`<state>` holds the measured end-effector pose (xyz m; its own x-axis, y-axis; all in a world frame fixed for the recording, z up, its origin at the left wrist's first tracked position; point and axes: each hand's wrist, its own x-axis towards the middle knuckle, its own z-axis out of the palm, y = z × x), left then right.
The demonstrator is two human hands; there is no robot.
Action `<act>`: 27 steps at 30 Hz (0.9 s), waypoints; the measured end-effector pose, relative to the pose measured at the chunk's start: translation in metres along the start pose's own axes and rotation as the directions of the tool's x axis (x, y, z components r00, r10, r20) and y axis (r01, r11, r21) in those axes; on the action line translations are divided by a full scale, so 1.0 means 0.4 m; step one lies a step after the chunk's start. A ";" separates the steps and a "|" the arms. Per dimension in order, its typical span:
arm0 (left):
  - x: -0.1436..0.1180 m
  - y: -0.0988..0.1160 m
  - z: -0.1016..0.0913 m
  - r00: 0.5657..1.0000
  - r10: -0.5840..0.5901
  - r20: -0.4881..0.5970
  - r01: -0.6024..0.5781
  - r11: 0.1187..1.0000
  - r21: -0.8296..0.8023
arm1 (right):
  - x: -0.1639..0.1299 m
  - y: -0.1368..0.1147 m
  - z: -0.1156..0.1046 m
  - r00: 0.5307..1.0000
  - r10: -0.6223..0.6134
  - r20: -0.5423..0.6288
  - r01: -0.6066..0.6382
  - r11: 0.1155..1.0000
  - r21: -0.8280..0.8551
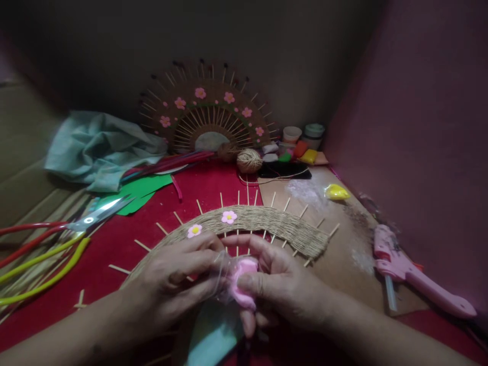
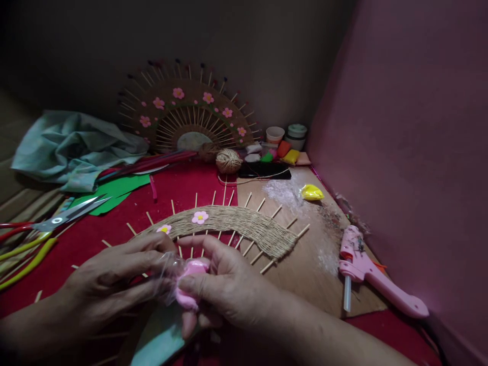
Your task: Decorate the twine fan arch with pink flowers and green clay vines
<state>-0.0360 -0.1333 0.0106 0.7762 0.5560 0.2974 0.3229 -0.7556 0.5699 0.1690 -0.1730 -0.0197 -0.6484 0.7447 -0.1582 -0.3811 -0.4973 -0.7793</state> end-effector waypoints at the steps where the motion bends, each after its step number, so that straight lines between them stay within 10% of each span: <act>1: 0.002 -0.001 -0.001 1.000 -0.007 0.006 0.007 1.000 -0.004 | 0.000 -0.002 0.002 1.000 0.003 -0.019 -0.003 1.000 -0.004; 27: 0.008 -0.021 0.022 0.993 0.075 -0.087 -0.073 0.997 0.022 | 0.011 -0.024 -0.001 0.971 -0.145 -0.188 0.120 0.983 -0.140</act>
<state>-0.0314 -0.1281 0.0000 0.7479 0.5262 0.4047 0.2776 -0.8017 0.5293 0.1701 -0.1650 -0.0131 -0.4504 0.8794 -0.1544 -0.3600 -0.3371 -0.8699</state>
